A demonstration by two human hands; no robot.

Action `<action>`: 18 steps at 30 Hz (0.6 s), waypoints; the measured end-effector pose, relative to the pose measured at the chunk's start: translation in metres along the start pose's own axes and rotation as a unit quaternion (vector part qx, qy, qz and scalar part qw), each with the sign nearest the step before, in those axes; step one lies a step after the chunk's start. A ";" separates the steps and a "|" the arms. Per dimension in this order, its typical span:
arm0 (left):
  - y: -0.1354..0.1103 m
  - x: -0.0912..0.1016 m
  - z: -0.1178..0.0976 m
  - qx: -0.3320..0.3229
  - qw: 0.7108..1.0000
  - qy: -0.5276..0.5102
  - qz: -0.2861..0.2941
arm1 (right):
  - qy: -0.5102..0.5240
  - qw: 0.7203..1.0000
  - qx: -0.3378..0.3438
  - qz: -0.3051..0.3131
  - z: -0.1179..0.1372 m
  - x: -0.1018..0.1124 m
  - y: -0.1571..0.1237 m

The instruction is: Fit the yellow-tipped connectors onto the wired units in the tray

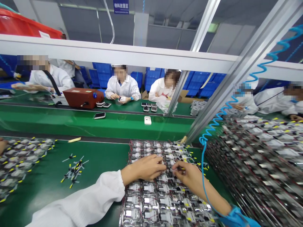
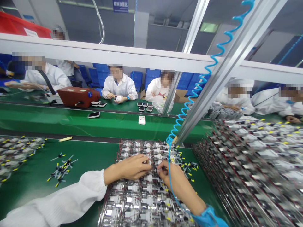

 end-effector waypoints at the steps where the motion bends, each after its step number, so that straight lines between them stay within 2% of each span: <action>1: 0.000 0.000 0.000 -0.003 1.000 -0.002 0.007 | 0.000 1.000 -0.002 -0.001 0.000 -0.001 0.001; 6: 0.005 0.002 0.001 0.005 0.999 0.018 0.042 | -0.007 1.000 -0.006 -0.013 0.003 0.002 0.003; 9: 0.009 0.003 -0.001 -0.011 0.998 0.028 0.060 | -0.010 1.000 -0.009 -0.018 0.004 0.005 0.002; 13: 0.012 0.005 -0.004 -0.041 0.997 0.015 0.060 | -0.016 1.000 -0.018 -0.016 0.004 0.006 0.000; 18: 0.013 0.003 -0.002 -0.029 0.998 0.007 0.062 | -0.018 1.000 -0.002 -0.007 0.010 0.006 -0.001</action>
Point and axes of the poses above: each hand's wrist, its own y-axis towards the middle knuckle, its own x-axis out of the back of the hand, z = x × y, the point moved 9 cm from there along y, towards the middle knuckle, and after that the axes turned 1 degree about -x, right-handed, at the moved point
